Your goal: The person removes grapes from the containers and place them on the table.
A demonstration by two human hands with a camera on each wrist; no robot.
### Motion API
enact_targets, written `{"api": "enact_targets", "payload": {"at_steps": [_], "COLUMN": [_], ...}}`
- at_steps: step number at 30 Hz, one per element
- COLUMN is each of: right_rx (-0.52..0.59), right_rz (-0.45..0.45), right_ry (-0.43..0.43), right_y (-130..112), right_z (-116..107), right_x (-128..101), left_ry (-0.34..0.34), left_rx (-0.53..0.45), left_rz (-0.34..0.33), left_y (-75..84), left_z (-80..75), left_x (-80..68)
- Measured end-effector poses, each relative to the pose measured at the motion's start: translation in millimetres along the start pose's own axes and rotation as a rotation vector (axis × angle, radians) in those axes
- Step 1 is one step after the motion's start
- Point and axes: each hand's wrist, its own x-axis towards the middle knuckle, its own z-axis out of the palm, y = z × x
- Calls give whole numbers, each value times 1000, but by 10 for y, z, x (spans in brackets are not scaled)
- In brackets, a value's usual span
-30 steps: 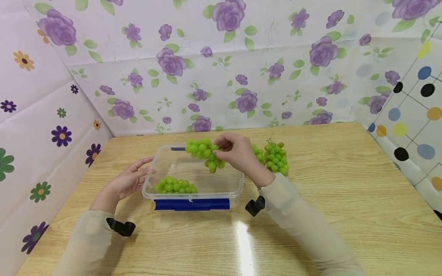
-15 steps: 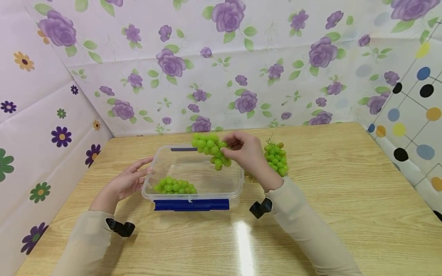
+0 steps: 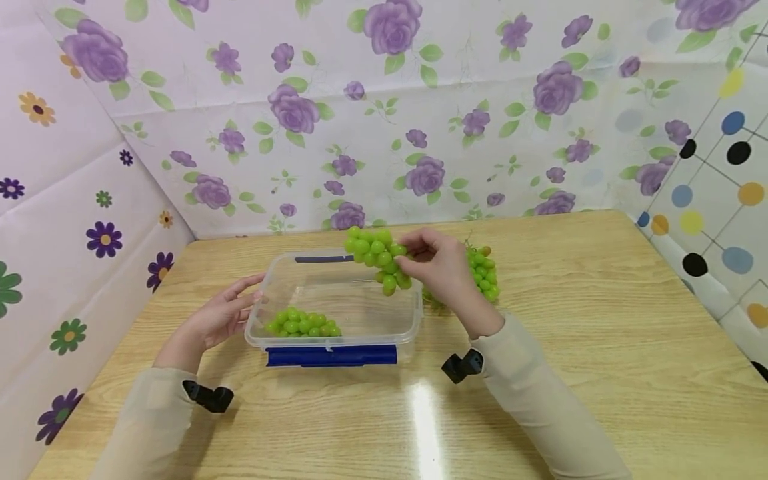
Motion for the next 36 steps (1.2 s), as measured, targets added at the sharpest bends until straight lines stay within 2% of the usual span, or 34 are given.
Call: {"api": "enact_targets", "payload": {"at_steps": [6, 15, 36], "right_rx": [7, 24, -97], "right_rz": [1, 18, 53], "right_ry": [32, 62, 180], "right_y": [9, 27, 125], "right_z": [-85, -221, -512], "right_x": [-43, -120, -210], "left_ry": [-16, -17, -6], "left_rx": [-38, -37, -28], "left_rz": [-9, -10, -5], "left_y": [10, 0, 30], "left_z": [1, 13, 14], "left_x": [-4, -16, -17]}}
